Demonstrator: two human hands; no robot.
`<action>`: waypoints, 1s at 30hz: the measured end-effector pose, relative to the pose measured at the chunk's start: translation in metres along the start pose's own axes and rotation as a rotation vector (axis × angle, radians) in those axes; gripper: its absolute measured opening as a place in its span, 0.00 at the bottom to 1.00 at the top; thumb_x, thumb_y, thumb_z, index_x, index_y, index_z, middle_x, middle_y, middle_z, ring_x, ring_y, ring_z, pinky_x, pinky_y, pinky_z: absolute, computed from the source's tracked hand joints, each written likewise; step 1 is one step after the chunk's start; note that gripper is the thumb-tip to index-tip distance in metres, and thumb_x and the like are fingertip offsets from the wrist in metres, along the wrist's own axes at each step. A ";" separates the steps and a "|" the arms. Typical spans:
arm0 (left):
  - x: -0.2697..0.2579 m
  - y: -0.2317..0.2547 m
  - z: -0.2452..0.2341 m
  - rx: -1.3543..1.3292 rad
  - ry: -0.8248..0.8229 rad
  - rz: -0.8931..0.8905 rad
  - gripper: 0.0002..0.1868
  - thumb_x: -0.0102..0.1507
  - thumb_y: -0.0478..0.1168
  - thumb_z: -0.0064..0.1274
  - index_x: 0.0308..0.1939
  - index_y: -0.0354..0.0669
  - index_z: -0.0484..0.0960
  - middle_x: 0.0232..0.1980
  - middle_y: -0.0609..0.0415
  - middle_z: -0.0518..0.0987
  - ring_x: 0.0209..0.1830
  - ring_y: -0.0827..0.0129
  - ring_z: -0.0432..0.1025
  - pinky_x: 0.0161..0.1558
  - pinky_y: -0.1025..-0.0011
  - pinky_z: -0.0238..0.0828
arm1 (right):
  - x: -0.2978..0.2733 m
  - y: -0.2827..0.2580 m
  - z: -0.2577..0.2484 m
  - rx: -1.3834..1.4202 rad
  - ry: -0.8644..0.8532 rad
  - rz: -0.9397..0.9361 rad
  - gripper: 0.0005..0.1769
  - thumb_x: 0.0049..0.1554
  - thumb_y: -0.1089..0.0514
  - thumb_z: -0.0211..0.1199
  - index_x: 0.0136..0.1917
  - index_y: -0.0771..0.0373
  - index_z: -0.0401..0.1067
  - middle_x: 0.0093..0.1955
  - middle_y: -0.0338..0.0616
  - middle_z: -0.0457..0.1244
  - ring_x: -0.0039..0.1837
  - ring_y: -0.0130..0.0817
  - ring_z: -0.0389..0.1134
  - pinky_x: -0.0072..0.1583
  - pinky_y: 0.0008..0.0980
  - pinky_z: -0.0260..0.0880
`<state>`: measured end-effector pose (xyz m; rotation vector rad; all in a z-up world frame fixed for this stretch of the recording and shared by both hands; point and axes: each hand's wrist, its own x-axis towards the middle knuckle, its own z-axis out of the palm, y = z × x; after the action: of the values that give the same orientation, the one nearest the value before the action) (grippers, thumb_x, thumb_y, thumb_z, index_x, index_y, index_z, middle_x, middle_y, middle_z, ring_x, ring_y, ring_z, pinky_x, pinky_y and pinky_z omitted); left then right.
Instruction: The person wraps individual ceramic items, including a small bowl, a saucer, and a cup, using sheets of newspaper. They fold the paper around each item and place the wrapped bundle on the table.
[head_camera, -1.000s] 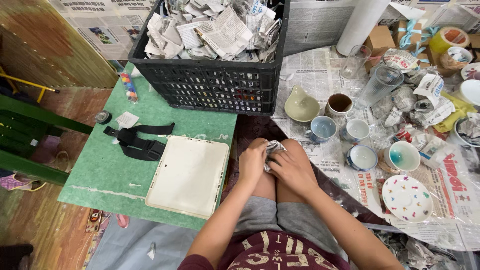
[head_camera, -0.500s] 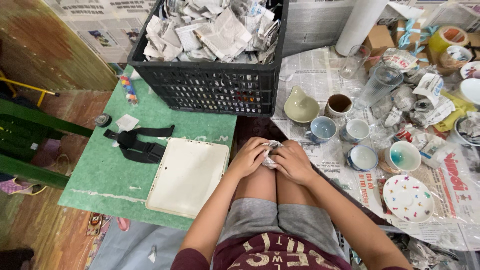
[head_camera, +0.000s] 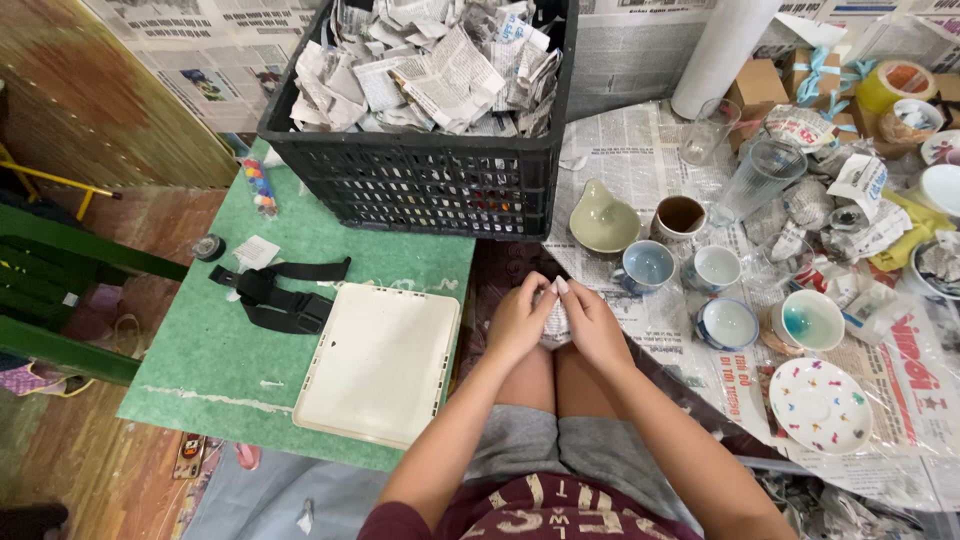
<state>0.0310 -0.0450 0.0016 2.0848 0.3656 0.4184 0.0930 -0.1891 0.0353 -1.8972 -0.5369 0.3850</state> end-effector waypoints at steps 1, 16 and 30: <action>0.003 0.001 -0.001 -0.115 -0.052 -0.011 0.14 0.71 0.49 0.50 0.47 0.41 0.76 0.40 0.46 0.81 0.43 0.53 0.75 0.43 0.61 0.70 | 0.001 0.002 0.001 0.101 -0.009 0.023 0.19 0.69 0.49 0.51 0.46 0.67 0.70 0.36 0.46 0.60 0.40 0.37 0.60 0.45 0.37 0.61; -0.053 0.034 0.029 -1.429 0.373 -0.355 0.23 0.68 0.56 0.37 0.54 0.46 0.76 0.55 0.53 0.78 0.57 0.70 0.73 0.58 0.71 0.71 | -0.026 0.025 0.037 0.810 0.195 -0.051 0.16 0.71 0.52 0.51 0.48 0.64 0.72 0.43 0.37 0.63 0.45 0.22 0.63 0.47 0.27 0.65; -0.045 0.035 -0.010 -0.759 -0.017 -0.313 0.13 0.69 0.43 0.43 0.43 0.40 0.82 0.42 0.59 0.82 0.43 0.78 0.74 0.48 0.79 0.69 | -0.028 0.057 0.025 1.171 -0.043 0.257 0.26 0.69 0.44 0.44 0.57 0.67 0.71 0.48 0.47 0.69 0.47 0.34 0.72 0.50 0.36 0.74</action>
<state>-0.0102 -0.0742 0.0295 1.2670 0.4323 0.2882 0.0676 -0.2031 -0.0262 -0.8109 -0.0241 0.7115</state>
